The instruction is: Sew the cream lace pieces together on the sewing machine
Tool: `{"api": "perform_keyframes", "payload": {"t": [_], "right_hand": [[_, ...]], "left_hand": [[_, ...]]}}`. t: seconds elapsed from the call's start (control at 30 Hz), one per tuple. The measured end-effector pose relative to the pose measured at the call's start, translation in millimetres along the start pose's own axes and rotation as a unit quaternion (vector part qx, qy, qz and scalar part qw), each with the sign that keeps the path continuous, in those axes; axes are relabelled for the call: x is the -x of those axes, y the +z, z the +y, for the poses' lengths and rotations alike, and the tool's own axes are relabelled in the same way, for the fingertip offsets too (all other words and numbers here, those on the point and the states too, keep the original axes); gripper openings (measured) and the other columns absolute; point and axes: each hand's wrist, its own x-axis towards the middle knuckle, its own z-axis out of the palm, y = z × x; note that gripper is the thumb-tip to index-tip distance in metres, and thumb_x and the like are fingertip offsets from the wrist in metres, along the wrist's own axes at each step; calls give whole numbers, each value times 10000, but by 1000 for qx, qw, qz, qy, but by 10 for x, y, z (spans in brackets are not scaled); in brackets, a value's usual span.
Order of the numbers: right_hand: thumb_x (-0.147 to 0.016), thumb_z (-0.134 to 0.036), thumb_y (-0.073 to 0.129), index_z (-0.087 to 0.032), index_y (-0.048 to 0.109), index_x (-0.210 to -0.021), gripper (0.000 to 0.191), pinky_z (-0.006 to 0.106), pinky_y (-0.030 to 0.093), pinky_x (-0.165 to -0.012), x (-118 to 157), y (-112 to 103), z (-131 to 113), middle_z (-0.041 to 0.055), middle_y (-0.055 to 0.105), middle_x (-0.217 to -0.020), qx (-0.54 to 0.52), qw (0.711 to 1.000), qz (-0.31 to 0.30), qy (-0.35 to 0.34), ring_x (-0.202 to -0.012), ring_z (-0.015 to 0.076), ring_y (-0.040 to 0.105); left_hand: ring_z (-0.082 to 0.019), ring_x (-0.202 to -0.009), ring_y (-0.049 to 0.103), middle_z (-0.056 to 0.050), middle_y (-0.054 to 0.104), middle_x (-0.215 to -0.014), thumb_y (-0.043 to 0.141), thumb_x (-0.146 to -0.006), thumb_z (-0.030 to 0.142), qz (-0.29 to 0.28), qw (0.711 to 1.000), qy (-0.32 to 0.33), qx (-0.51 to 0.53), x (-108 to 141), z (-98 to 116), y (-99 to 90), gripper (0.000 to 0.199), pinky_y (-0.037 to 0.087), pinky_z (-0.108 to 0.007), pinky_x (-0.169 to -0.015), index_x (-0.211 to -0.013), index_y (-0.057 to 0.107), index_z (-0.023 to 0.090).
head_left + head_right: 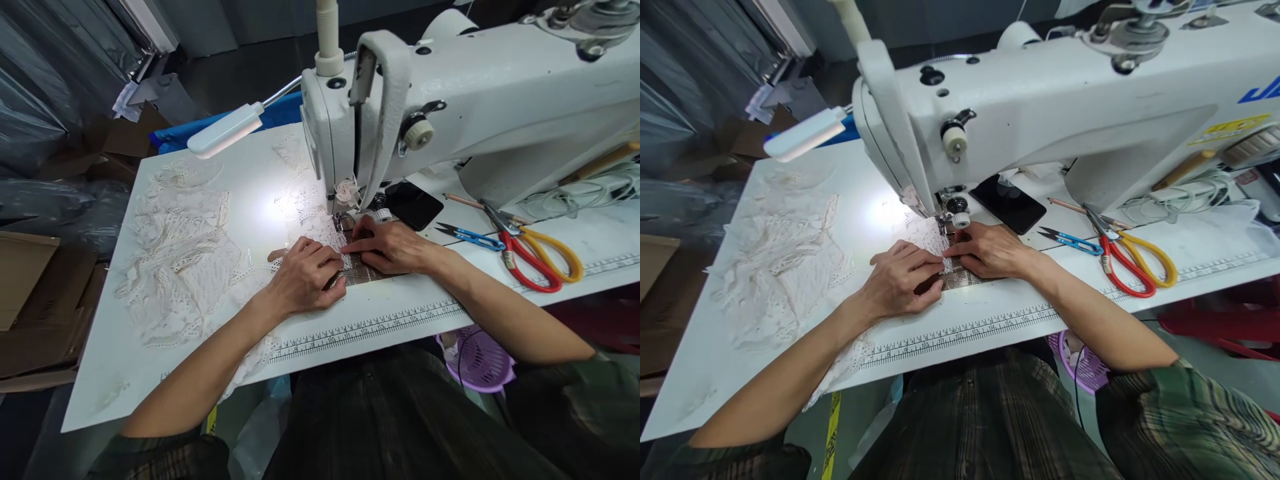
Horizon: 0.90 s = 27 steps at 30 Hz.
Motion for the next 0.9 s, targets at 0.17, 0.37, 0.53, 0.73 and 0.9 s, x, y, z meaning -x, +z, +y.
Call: {"api": "perform_keyframes", "payload": {"t": [0.17,0.37,0.53,0.73,0.9], "right_hand": [[-932,-288,490,-259,697,-1224,359,274,407,-645,17,7,-33,116,597,-1165,32,999,-6,20,-844,177,581],[-938,-326,484,-264,626,-1324,416,267,333,-588,-5,20,-88,137,591,-1118,105,993,-26,57,-789,186,542],[-945,-330,469,-274,579,-1374,446,261,271,-548,-37,10,-120,146,588,-1098,148,985,-43,78,-775,193,530],[-939,-327,480,-271,579,-1370,446,260,308,-552,-37,11,-131,145,589,-1129,154,985,-41,73,-779,189,537],[-953,-320,449,-268,555,-1389,453,276,323,-552,-71,-8,-199,155,578,-1196,168,979,-55,104,-764,192,546]], "left_hand": [[-191,-814,653,-48,740,-956,585,-855,276,4,1000,-13,18,26,-58,-7,181,472,-410,-842,-925,719,178],[-221,-848,653,-83,731,-1003,571,-857,277,-3,1000,-14,-9,33,-97,14,229,476,-442,-864,-1000,707,161],[-244,-850,647,-118,721,-1021,558,-872,296,-11,999,-8,-40,32,-119,33,292,476,-442,-829,-1064,689,117],[-255,-883,650,-131,705,-1123,560,-873,302,-13,999,-22,-35,26,-136,34,312,469,-465,-846,-1100,674,120],[-265,-909,661,-137,694,-1168,560,-873,307,-8,999,-32,-34,25,-162,61,345,459,-479,-866,-1139,662,113]]}}
